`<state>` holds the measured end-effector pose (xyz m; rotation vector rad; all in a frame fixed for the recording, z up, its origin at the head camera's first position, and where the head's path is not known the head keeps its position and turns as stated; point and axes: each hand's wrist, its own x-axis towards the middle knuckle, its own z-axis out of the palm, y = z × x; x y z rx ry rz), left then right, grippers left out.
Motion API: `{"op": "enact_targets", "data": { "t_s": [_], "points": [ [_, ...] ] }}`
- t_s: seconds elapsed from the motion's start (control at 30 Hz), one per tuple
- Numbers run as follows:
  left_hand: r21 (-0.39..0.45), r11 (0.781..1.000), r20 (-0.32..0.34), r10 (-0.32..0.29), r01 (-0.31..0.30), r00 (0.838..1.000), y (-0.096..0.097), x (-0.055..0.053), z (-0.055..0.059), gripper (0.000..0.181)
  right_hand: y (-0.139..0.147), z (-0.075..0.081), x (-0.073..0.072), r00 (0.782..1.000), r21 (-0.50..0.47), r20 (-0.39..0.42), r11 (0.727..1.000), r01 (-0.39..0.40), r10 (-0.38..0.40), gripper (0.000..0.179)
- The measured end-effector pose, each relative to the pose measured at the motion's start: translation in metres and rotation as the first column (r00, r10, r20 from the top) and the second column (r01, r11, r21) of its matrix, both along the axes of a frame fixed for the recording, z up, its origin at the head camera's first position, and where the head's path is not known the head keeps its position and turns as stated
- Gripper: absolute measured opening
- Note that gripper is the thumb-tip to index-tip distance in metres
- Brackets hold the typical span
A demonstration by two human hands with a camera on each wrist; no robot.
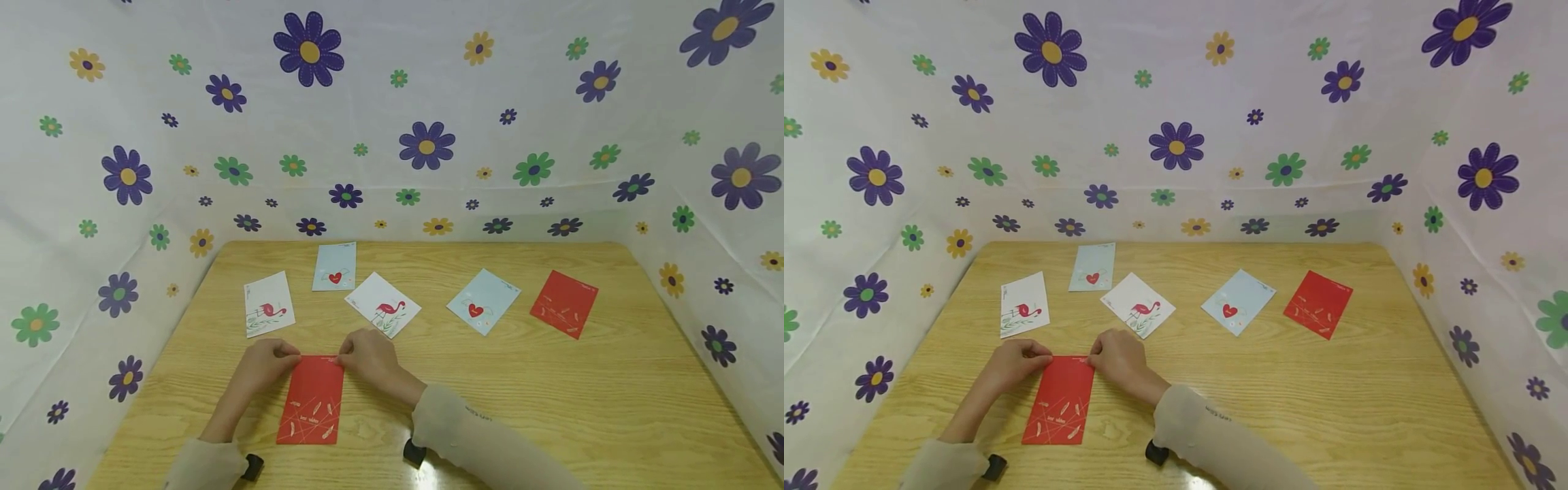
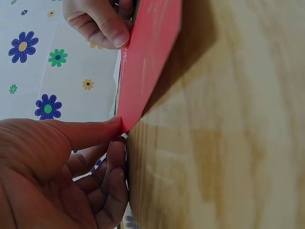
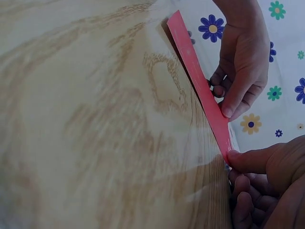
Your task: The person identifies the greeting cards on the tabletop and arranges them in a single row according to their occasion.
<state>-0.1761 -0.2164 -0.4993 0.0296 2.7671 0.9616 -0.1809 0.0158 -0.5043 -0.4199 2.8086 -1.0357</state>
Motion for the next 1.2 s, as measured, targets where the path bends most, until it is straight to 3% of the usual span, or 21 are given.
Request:
{"op": "enact_targets", "data": {
  "t_s": [0.73, 1.2],
  "points": [
    [-0.006, 0.999, -0.012, 0.035, -0.035, 0.999, 0.0058, 0.0041, 0.002, 0.014, -0.0007, -0.0028, 0.002, 0.999, 0.011, -0.047, 1.0, -0.017, 0.017, 0.012],
    [-0.009, 0.999, -0.03, 0.037, -0.037, 0.999, 0.0045, 0.005, -0.0036, 0.015, -0.0004, -0.0021, 0.0071, 0.997, -0.01, -0.07, 1.0, -0.008, 0.007, 0.012]
  ]
}}
